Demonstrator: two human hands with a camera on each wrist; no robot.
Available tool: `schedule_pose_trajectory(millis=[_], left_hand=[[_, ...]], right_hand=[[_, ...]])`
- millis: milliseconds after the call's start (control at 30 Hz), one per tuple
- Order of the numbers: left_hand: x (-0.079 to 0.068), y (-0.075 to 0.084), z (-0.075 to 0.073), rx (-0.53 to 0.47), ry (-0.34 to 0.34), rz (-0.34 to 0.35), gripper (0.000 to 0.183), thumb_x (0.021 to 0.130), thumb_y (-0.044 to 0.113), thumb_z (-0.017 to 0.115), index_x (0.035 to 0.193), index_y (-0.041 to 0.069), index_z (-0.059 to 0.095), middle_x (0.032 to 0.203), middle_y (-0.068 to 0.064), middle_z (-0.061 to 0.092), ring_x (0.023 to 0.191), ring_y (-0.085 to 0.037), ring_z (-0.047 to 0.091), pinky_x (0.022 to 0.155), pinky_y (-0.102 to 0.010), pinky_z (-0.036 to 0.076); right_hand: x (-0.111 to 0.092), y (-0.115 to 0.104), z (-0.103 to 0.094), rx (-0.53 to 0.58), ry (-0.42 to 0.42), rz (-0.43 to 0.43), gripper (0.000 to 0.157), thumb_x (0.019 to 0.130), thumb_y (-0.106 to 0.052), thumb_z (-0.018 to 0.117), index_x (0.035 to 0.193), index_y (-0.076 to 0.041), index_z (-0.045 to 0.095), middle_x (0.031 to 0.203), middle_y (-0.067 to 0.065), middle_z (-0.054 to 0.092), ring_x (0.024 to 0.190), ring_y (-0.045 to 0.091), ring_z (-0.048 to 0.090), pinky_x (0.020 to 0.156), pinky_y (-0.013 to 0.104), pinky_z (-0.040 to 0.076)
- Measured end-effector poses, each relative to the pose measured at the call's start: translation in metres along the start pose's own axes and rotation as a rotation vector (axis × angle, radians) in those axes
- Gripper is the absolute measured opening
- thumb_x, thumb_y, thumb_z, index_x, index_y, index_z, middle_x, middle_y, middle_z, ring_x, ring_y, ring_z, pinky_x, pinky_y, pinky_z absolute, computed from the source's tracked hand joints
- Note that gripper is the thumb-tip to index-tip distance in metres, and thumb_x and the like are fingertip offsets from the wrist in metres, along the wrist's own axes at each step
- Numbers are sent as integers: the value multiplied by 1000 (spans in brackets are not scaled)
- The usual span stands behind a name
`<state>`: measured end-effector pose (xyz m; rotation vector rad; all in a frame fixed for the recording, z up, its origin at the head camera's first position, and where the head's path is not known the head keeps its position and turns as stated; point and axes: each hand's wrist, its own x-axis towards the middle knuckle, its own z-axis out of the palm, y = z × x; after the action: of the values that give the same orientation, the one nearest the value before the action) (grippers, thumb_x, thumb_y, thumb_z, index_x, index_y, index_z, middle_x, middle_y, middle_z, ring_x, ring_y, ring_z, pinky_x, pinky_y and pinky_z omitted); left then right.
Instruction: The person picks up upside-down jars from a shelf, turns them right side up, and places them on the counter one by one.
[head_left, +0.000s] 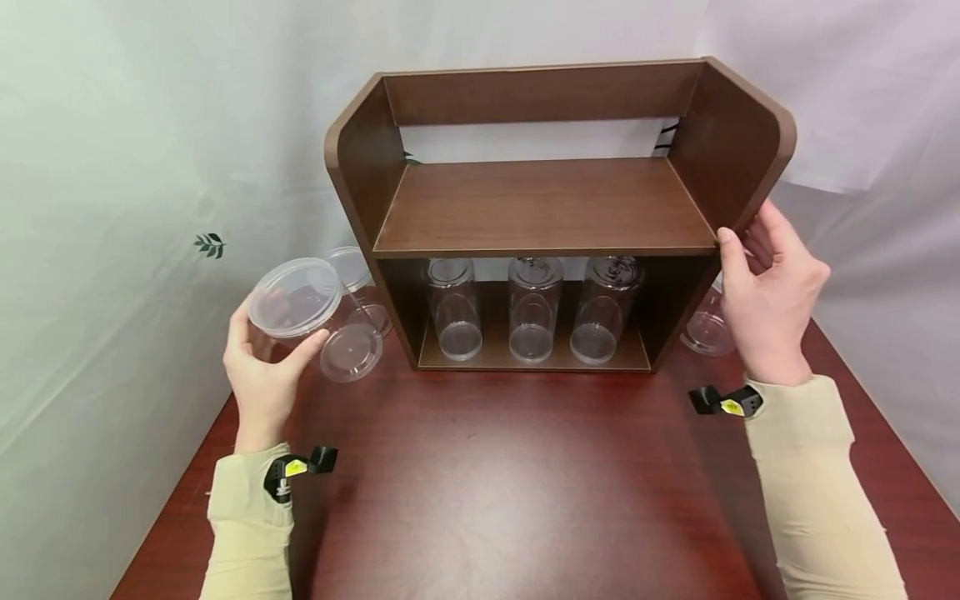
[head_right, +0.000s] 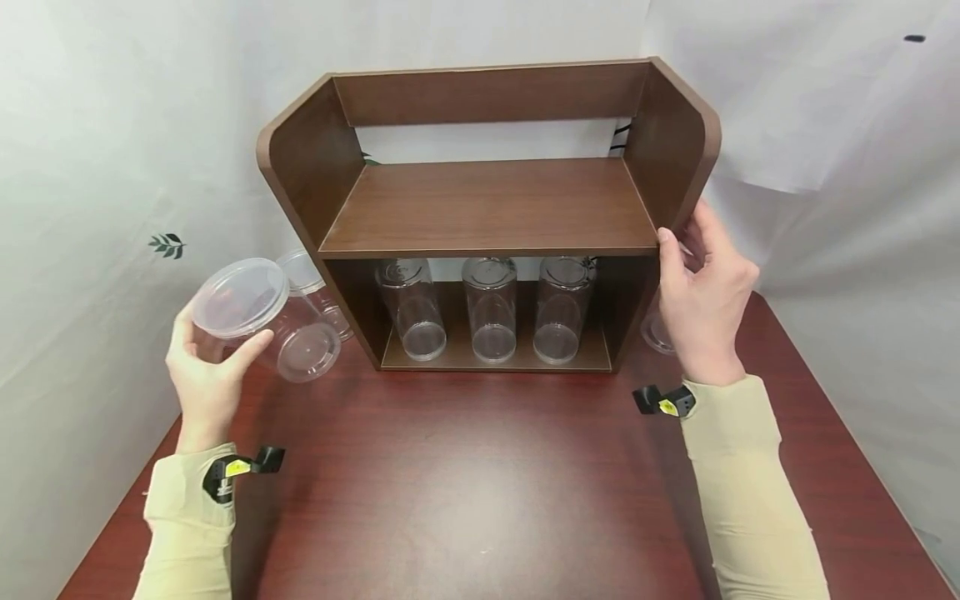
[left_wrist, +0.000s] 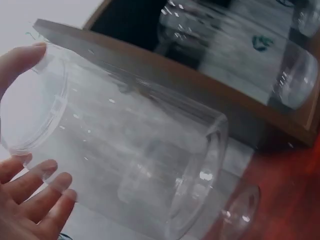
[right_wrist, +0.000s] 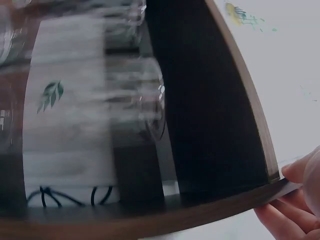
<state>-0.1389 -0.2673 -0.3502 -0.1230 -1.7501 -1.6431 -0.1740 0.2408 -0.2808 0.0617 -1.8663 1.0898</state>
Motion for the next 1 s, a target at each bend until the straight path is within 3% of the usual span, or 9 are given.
schedule_pose_trajectory(millis=[200, 367, 567, 833, 1000], left_hand=[[-1, -29, -10, 60, -96, -130, 88, 70, -12, 87, 145, 11, 49, 140, -14, 56, 123, -25, 56, 94, -21, 49], [-4, -41, -14, 174, -151, -187, 89, 71, -7, 89, 147, 12, 45, 140, -8, 56, 122, -17, 57, 92, -18, 49], [-6, -49, -16, 210, -172, -248, 90, 75, -1, 89, 150, 13, 40, 143, -10, 53, 126, -20, 54, 99, -22, 47], [-6, -57, -17, 208, -176, -249, 91, 77, -1, 87, 152, 14, 38, 146, -9, 51, 129, -20, 52, 106, -29, 43], [-4, -50, -17, 224, -141, -197, 100, 77, 1, 87, 159, 18, 31, 157, -7, 40, 144, -19, 38, 118, -33, 29]], right_hand=[[0, 0, -1, -79, -5, -51, 38, 95, -8, 71, 132, -16, 70, 116, 7, 73, 96, -7, 66, 83, 12, 52], [1, 4, -1, -87, -9, -57, 38, 95, -10, 72, 132, -18, 70, 116, 5, 73, 96, -8, 66, 83, 12, 52], [0, 4, -2, -91, -8, -57, 38, 95, -10, 72, 132, -18, 70, 118, 4, 73, 97, -7, 66, 84, 12, 52], [-1, 0, -1, -91, -10, -57, 38, 95, -8, 71, 132, -15, 70, 118, 5, 73, 98, -5, 66, 84, 12, 52], [1, 8, -1, -88, -6, -43, 38, 94, -11, 72, 132, -20, 70, 116, 5, 73, 96, -7, 66, 83, 12, 52]])
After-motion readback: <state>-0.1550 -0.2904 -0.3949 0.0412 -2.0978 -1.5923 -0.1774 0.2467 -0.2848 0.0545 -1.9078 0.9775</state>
